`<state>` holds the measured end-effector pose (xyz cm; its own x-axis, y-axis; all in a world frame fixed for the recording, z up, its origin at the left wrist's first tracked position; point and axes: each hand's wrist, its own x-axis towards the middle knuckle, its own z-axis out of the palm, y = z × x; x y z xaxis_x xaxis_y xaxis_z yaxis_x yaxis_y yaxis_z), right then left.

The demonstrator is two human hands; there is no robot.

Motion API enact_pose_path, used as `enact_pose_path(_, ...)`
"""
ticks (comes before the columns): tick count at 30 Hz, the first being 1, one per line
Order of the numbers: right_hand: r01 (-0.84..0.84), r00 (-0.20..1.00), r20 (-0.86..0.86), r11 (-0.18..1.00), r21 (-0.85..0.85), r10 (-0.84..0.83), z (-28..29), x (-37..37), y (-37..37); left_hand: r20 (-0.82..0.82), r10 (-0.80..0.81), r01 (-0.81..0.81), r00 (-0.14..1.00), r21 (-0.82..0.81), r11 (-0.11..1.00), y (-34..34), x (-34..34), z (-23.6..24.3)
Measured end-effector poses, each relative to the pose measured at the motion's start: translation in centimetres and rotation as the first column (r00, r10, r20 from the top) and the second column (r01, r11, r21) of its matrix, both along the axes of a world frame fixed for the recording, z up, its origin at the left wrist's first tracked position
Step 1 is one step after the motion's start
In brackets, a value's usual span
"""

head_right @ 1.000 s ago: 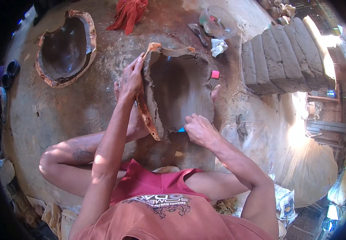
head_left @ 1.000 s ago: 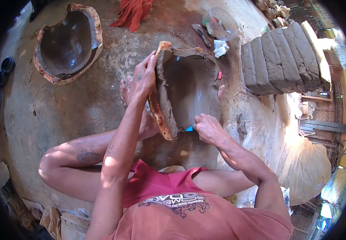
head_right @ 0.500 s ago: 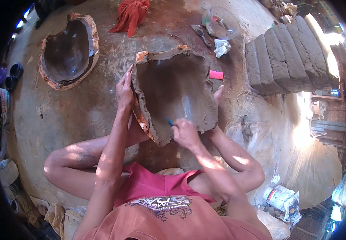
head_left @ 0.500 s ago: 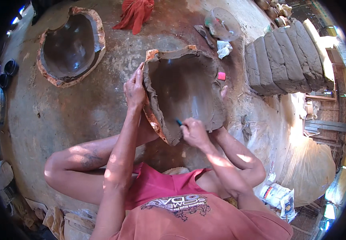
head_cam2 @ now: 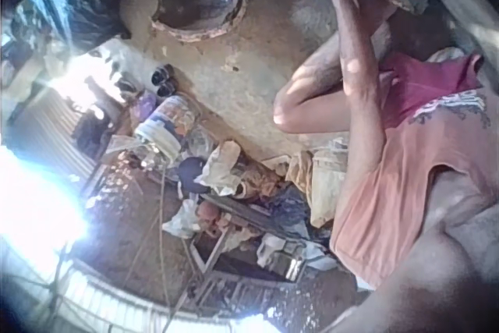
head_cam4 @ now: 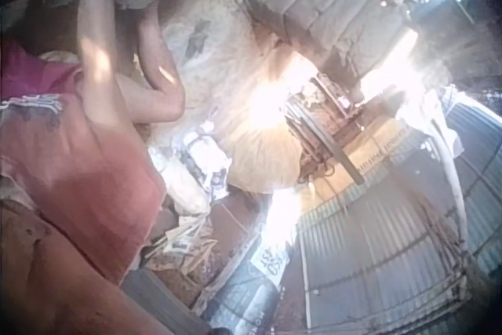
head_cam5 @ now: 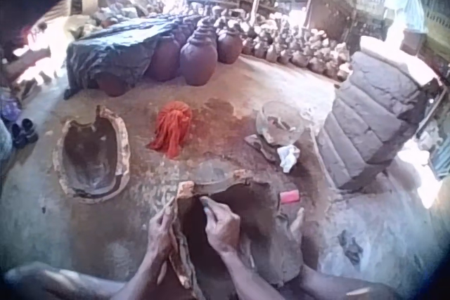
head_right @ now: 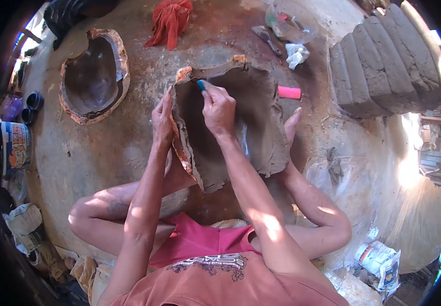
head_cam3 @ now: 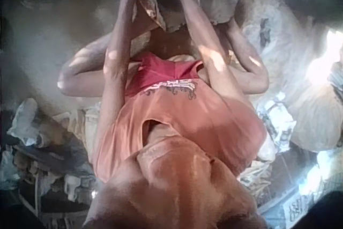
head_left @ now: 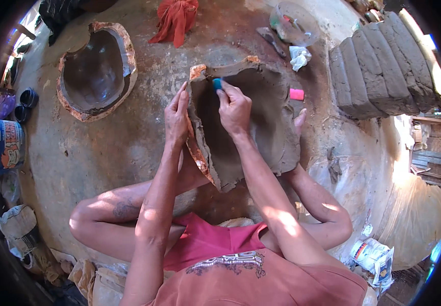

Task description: The person cleans the inside of a large clay mold with a red cloth, then uses a metal blade and a blue plastic tool to scrape and refine a large slab of clay before fitting it inside the mold and smoothing the joints by hand.

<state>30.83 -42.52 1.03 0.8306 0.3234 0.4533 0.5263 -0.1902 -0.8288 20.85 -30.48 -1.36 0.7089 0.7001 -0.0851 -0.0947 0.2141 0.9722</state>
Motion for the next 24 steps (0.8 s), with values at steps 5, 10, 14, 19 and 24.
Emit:
enact_pose_path(5,-0.117,0.99,-0.08,0.993,-0.025,0.115,-0.8,-3.3,0.3,-0.036,-0.001,0.0,0.999,-0.03,1.0,0.6,-0.7,-0.6)
enact_pose_path(10,-0.373,0.919,-0.157,0.927,-0.052,0.361,0.0,-5.7,-4.4,-0.062,0.043,-0.047,0.997,-0.073,0.996,-0.3,-0.1,0.9)
enact_pose_path(14,-0.521,0.846,-0.221,0.839,-0.158,0.485,1.1,-8.2,-10.9,-0.031,0.074,-0.076,0.997,-0.062,0.995,-0.1,-0.2,0.3)
enact_pose_path(19,-0.654,0.756,-0.292,0.699,-0.288,0.586,5.7,-10.4,-19.1,-0.016,0.089,-0.09,0.996,-0.089,0.992,0.1,0.1,0.0)
enact_pose_path(24,-0.256,0.964,-0.133,0.934,-0.248,0.229,9.5,-7.6,-16.4,-0.121,0.043,-0.045,0.992,-0.014,0.999,0.4,-0.6,0.6)
